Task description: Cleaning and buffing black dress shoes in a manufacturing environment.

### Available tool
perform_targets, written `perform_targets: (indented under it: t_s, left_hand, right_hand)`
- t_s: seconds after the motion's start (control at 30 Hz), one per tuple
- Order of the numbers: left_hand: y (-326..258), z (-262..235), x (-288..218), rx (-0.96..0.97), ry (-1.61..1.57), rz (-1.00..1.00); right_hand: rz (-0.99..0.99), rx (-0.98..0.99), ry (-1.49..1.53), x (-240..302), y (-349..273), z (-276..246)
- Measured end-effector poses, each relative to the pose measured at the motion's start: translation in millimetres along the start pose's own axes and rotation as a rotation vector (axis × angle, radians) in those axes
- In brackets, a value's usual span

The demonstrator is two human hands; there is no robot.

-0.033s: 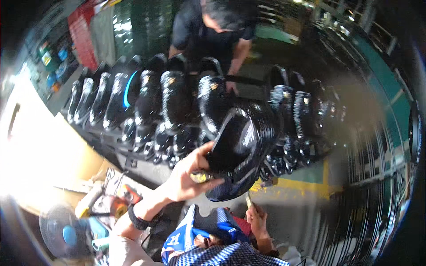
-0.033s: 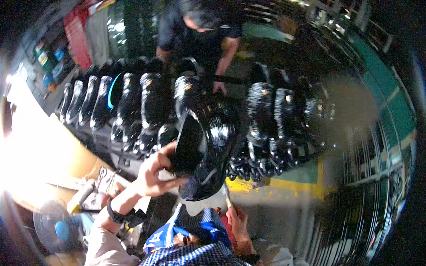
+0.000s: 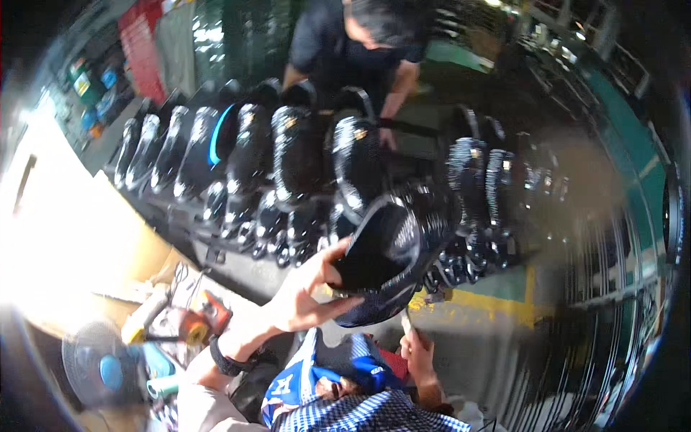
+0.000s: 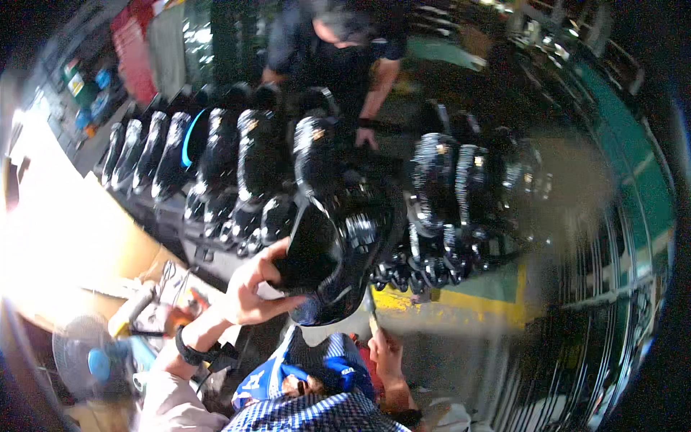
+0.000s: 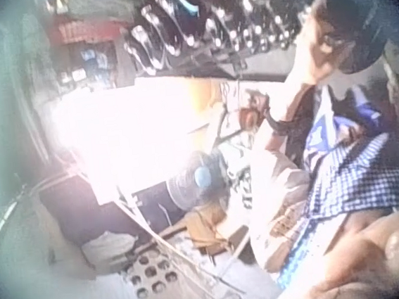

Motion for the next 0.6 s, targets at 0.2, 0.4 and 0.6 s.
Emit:
perform_targets:
  t_s: [0.2,0.4,0.6]
  left_hand:
    - [-112.3,-27.5,13.9,-0.098,0.237,-0.212]
    - [-199.0,-48.0,11.5,-0.261,0.579,-0.194]
    - [-276.9,-74.5,30.9,-0.464,0.453,-0.480]
  right_hand:
    - [0.216,0.217,0.219,-19.0,9.7,45.7]
    - [0.155,0.413,0.119,-7.6,0.5,105.1]
    - [0.214,0.431,0.106,-18.4,0.9,138.9]
Point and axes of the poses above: each hand's wrist, its own y-axis towards the middle knuckle, its own z-axis out of the palm, x = y × z, the point moved 8 cm from there along y, towards the middle knuckle, and after that the axes turned 7 degrees about -x, right-handed, at the moved point
